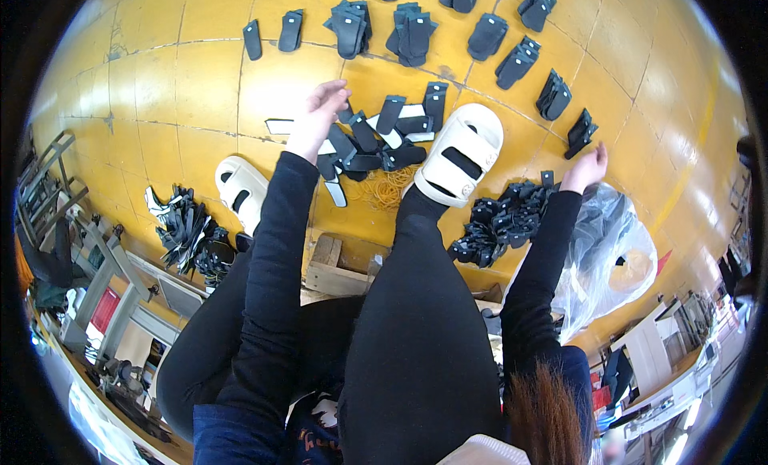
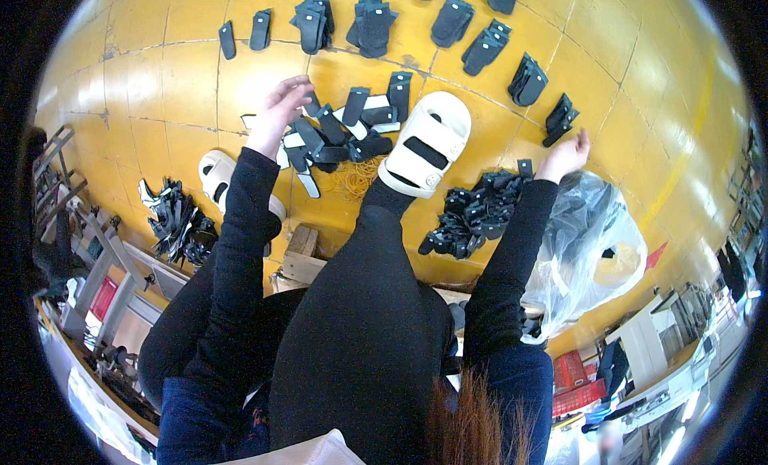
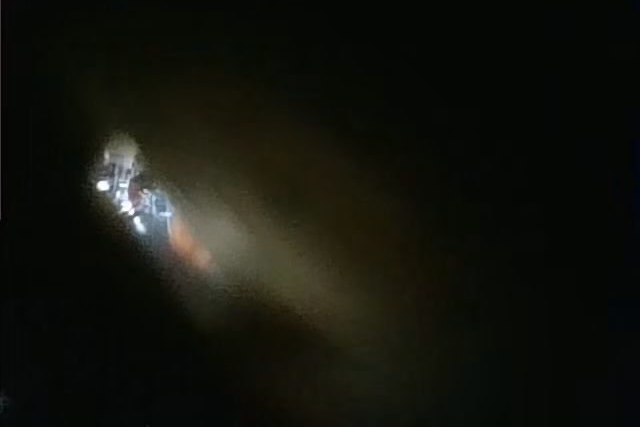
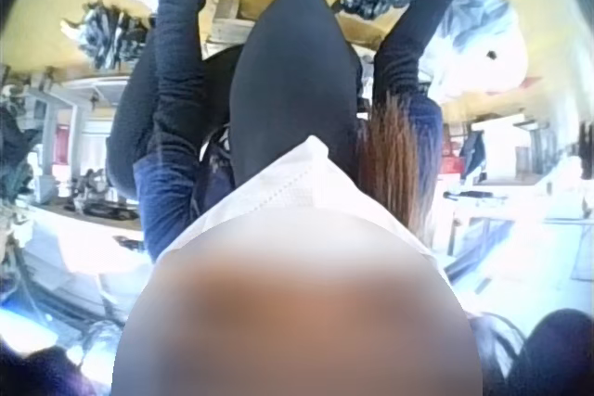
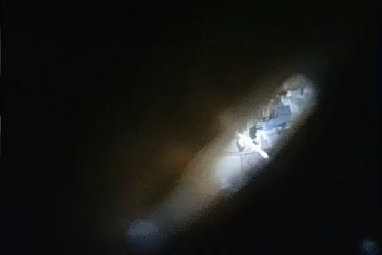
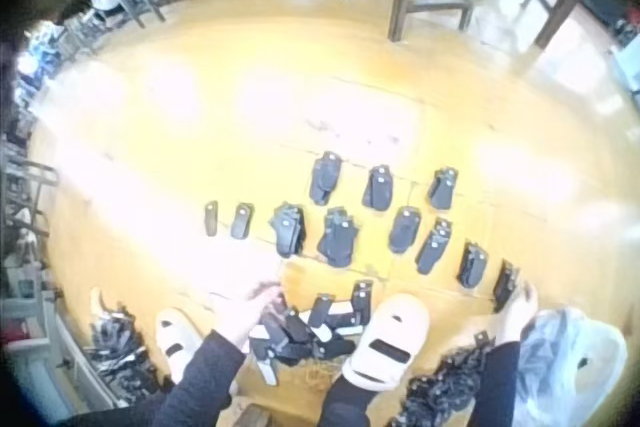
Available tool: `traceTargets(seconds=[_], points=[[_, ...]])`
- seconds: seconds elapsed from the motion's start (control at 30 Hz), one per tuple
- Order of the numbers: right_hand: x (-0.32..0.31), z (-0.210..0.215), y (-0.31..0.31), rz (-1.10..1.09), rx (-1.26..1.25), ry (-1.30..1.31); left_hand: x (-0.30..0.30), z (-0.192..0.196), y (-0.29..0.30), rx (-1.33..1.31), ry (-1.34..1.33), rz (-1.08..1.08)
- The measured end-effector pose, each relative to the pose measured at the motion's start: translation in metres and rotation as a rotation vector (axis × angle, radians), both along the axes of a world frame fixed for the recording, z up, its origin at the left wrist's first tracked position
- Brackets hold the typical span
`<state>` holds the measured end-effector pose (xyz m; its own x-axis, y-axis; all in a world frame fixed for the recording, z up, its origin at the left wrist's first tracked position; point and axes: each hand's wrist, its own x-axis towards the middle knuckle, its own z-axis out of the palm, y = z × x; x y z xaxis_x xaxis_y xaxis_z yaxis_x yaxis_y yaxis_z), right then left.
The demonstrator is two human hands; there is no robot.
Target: The person sits on the factory floor and sorts small black plastic components by picking them up, inspecting them, and arranging them into neat rows. The person handles the parts one by one, occasionally bundling them together before placing them back in the organized layout.
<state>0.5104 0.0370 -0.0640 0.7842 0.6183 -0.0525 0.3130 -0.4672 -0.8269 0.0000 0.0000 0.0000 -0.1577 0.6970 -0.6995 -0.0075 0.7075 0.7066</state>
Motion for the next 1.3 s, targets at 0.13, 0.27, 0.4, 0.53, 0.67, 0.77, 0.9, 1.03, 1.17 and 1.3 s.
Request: traceTargets(seconds=[0.13,0.27,0.4,0.53,0.67,0.77,0.9,1.03,1.17,1.3], points=[[-0.055,0.038,0.011,0.070,0.182,-0.016,0.003,-0.007,-0.011,0.139,0.312,-0.261],[-0.133,0.057,0.010,0.447,0.112,0.135,0.018,-0.004,-0.021,0.089,0.366,-0.377],[-0.203,0.071,0.002,0.910,-0.074,0.120,0.046,-0.007,-0.031,0.064,0.319,-0.291],[-0.249,0.076,0.002,1.310,-0.257,-0.317,0.071,-0.004,-0.035,0.079,0.410,-0.338],[-0.272,0.077,-0.003,1.413,-0.382,-0.529,0.083,-0.005,-0.033,0.190,0.506,-0.315],[-0.277,0.078,-0.006,1.405,-0.350,-0.574,0.083,-0.007,-0.024,0.055,0.402,-0.301],[-0.278,0.079,-0.011,1.396,-0.266,-0.464,0.058,-0.011,-0.013,0.088,0.235,-0.246],[-0.283,0.081,-0.031,1.681,-0.270,-0.434,0.026,-0.012,-0.008,0.056,0.193,-0.045],[-0.293,0.080,-0.045,1.665,-0.351,-0.594,0.007,-0.003,-0.012,0.004,0.066,0.109],[-0.291,0.078,-0.042,1.828,-0.217,-0.516,0.000,0.005,-0.011,-0.025,0.090,0.066]])
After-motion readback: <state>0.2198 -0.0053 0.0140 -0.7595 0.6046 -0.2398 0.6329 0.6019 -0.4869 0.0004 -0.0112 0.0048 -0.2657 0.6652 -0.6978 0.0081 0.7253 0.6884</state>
